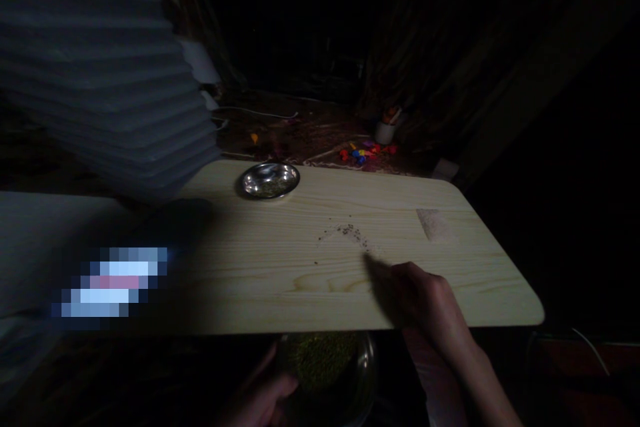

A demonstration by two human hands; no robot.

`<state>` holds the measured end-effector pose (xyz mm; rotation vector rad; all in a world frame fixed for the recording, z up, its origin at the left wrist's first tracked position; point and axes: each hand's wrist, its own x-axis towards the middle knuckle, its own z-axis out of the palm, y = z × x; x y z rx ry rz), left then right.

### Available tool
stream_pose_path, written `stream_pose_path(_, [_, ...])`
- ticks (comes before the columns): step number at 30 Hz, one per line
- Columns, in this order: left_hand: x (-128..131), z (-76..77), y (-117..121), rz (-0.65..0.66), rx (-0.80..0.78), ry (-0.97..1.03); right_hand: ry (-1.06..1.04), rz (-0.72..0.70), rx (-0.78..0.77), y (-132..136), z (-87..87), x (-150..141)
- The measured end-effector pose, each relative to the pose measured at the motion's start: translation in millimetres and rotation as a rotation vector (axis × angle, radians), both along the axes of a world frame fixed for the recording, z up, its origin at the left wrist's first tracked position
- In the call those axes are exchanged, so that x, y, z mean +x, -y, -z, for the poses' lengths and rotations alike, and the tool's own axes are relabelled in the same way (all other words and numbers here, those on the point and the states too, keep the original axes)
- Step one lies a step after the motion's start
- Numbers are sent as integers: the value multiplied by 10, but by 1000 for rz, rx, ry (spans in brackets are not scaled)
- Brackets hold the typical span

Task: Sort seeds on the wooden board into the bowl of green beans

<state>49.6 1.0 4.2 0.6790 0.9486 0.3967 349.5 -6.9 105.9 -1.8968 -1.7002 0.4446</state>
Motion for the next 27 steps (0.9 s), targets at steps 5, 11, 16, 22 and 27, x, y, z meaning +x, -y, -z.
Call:
stream_pose_path(5, [-9, -77, 20, -4, 17, -13, 44, 60, 38, -106, 10, 4])
stream_pose_path(11, [-25, -72, 8, 14, 18, -6, 81, 84, 58, -187, 28, -15])
stream_pose_path(16, [-50, -10, 5, 0, 11, 4, 110, 110, 78, -257, 61, -28])
stream_pose_path(22, [-45, -58, 10, -8, 30, -14, 115, 109, 94, -331, 60, -52])
stream_pose_path(27, [-59, 58, 16, -22, 11, 3, 119, 116, 117, -403, 45, -89])
